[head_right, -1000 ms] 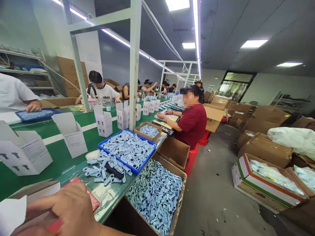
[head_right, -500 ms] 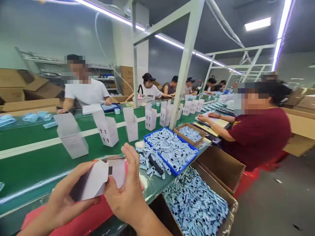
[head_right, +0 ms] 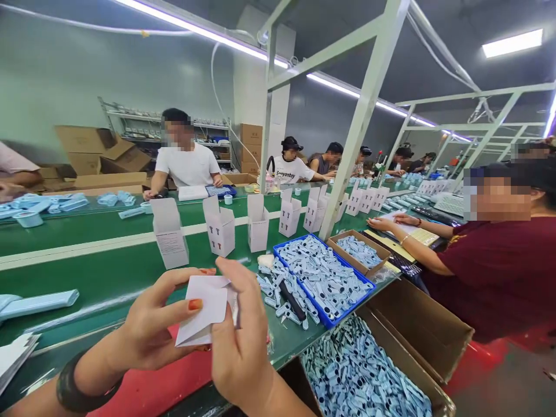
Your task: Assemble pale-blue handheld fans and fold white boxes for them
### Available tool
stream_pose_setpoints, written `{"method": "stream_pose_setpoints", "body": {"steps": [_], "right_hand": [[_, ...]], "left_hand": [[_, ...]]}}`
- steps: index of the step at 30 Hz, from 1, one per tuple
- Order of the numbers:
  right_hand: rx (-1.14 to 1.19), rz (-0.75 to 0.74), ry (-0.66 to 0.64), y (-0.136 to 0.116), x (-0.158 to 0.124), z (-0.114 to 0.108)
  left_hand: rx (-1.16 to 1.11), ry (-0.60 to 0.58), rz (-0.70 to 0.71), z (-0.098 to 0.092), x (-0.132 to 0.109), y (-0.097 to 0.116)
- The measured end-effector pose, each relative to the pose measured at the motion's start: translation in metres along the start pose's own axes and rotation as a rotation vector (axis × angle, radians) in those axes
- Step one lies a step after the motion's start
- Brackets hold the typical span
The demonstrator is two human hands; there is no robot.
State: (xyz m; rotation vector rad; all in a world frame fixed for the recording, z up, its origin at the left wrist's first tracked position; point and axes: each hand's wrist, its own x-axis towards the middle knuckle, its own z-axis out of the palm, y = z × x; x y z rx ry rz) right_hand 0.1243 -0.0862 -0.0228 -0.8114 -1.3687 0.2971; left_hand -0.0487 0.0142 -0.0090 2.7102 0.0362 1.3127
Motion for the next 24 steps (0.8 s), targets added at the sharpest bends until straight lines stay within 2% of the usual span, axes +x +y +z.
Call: {"method": "stream_pose_setpoints", "body": {"steps": [3,5,7,10,12,14,16,24], "right_hand": [[0.115,-0.005,-0.027,0.003,0.001,-0.002],[0.050,-0.045,-0.059,0.011,0.000,-0.001],[-0.098,-0.103,-0.052,0.020,-0.004,-0.001],[-0.298,-0.253,-0.039,0.032,-0.010,-0.003],[-0.363,-0.341,-0.080,0.038,-0.013,-0.005],[-0.382,-0.387,-0.117,0.040,-0.015,-0.007],[-0.392,-0.414,-0.135,0.041,-0.015,-0.007],[-0.435,-0.437,-0.120,0.041,-0.014,-0.007]], "left_hand": [[-0.134,0.151,-0.032,0.000,0.007,0.006],[-0.281,0.250,-0.134,0.006,0.006,0.013],[-0.545,0.312,-0.306,0.014,0.003,0.022],[-1.021,0.351,-0.636,0.023,0.002,0.035],[-1.193,0.359,-0.823,0.025,0.002,0.042],[-1.251,0.346,-0.949,0.025,0.003,0.047],[-1.251,0.321,-1.016,0.026,0.003,0.050],[-1.137,0.268,-1.065,0.031,-0.002,0.043]]}}
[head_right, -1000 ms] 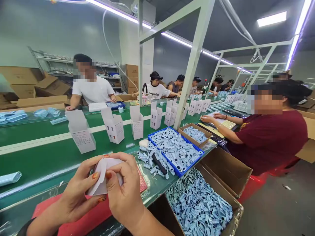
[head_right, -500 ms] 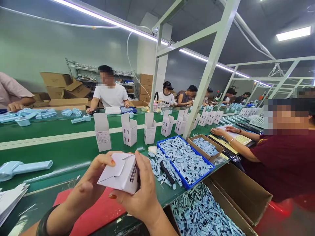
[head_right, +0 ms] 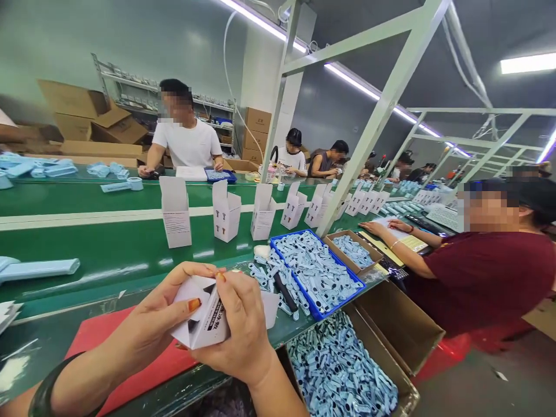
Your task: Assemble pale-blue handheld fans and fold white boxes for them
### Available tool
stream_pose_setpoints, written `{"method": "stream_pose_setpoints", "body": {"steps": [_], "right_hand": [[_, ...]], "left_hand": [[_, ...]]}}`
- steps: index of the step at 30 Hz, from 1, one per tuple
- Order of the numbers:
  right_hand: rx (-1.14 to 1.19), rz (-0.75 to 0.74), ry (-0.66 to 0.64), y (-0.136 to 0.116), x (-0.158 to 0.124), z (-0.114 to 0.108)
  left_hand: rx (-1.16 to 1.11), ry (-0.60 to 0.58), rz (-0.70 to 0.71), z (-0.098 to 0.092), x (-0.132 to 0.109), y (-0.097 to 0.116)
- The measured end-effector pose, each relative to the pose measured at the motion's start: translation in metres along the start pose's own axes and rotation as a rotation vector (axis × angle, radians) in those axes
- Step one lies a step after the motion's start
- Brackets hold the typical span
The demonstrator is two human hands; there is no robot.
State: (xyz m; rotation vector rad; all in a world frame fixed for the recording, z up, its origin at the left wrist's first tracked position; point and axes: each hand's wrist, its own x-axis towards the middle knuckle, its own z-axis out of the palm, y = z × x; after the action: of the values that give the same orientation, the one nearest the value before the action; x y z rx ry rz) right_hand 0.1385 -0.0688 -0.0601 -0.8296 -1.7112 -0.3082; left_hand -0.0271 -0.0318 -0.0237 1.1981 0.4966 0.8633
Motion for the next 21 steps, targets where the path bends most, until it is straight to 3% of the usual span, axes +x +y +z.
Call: {"method": "stream_pose_setpoints", "body": {"steps": [8,13,17,21], "right_hand": [[-0.052,0.019,-0.014,0.001,-0.005,0.003],[-0.022,0.066,-0.036,0.001,-0.010,0.010],[0.015,0.202,-0.051,0.002,-0.011,0.013],[0.152,0.359,-0.095,0.006,-0.010,0.008]], "left_hand": [[0.081,-0.088,0.085,-0.013,0.007,-0.013],[-0.020,-0.105,0.070,-0.018,0.008,-0.003],[-0.126,-0.079,0.259,-0.024,0.005,-0.002],[0.244,-0.041,0.322,-0.033,0.003,-0.015]]}}
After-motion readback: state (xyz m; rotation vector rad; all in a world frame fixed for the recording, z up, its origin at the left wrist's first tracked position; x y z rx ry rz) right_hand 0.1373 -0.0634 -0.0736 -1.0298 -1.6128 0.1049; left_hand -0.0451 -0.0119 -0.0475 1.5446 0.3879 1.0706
